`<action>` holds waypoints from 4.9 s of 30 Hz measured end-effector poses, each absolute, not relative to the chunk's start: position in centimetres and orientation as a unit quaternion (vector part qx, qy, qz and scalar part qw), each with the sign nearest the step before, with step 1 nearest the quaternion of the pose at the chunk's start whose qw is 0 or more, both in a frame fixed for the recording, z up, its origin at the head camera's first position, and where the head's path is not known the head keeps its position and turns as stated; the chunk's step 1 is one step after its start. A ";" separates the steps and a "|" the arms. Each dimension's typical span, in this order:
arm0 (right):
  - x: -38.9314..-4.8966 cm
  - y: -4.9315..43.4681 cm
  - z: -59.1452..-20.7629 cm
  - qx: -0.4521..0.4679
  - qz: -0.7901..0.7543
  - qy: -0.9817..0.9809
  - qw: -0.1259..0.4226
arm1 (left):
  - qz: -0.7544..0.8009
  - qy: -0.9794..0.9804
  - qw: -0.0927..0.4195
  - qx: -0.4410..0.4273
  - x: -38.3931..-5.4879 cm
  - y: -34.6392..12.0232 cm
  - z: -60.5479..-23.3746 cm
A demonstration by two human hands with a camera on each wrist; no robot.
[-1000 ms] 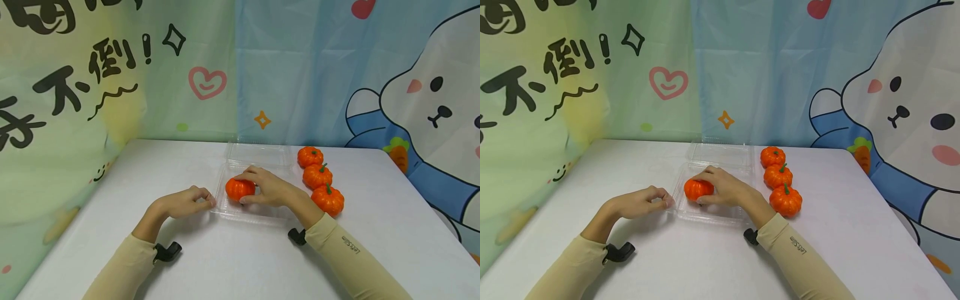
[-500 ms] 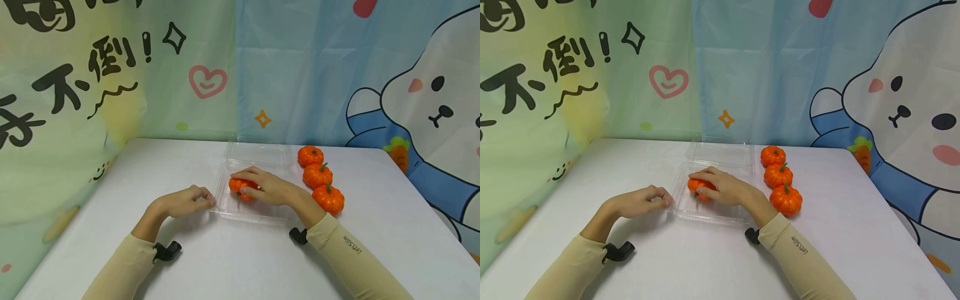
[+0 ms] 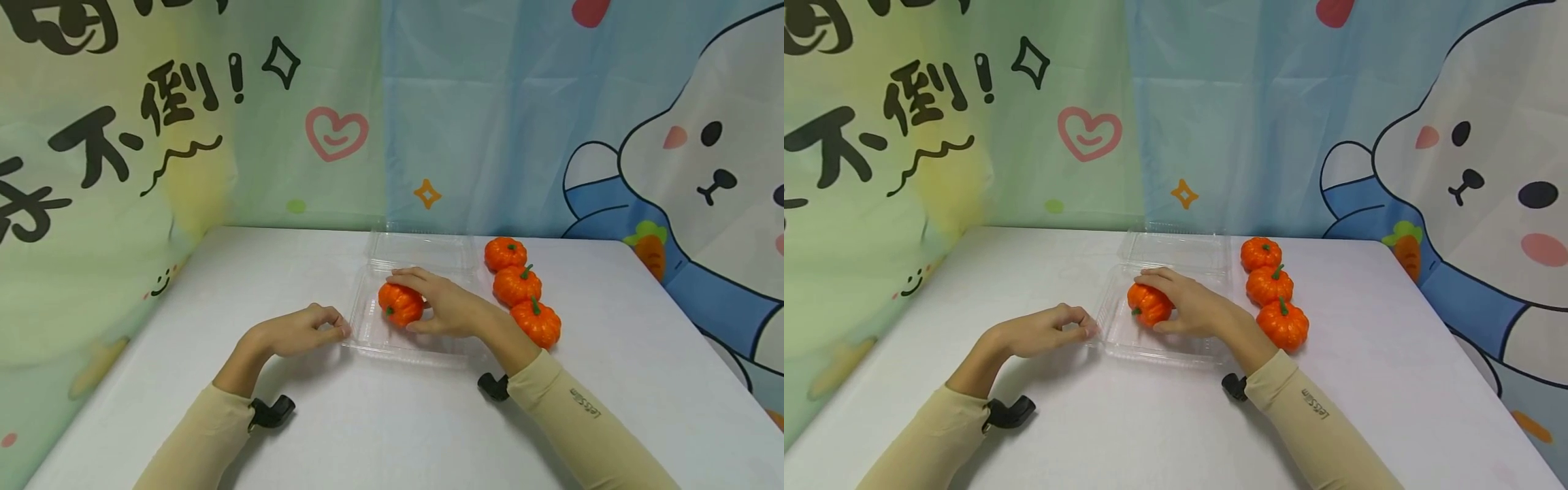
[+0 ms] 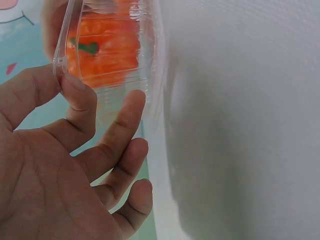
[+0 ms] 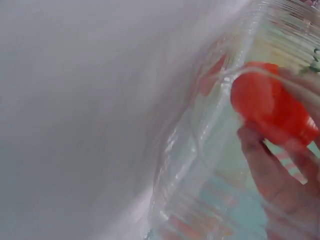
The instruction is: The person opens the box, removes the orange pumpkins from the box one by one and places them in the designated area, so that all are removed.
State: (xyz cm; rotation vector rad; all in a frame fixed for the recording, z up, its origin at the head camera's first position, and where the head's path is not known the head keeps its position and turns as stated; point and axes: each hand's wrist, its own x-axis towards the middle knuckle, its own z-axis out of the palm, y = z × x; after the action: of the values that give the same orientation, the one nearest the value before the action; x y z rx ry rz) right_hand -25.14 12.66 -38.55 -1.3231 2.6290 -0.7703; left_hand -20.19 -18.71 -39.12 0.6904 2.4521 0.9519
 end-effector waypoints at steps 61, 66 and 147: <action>-19.8 24.0 -37.1 -0.337 -0.318 0.883 -0.073 | 0.338 0.881 0.212 0.255 -20.2 -18.5 -39.0; -19.3 25.3 -37.4 -0.330 -0.298 0.888 -0.117 | 0.340 0.879 0.215 0.255 -20.3 -18.5 -39.0; -13.6 34.3 -37.9 -0.210 -0.304 0.925 0.087 | 0.347 0.888 0.221 0.205 -20.2 -19.4 -38.4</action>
State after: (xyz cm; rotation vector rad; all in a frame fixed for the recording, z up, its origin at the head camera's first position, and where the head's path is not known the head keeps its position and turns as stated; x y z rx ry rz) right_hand -13.60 34.31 -37.87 -0.6268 2.7548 -0.9069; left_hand -20.22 -19.37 -38.42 0.5670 2.4545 0.9583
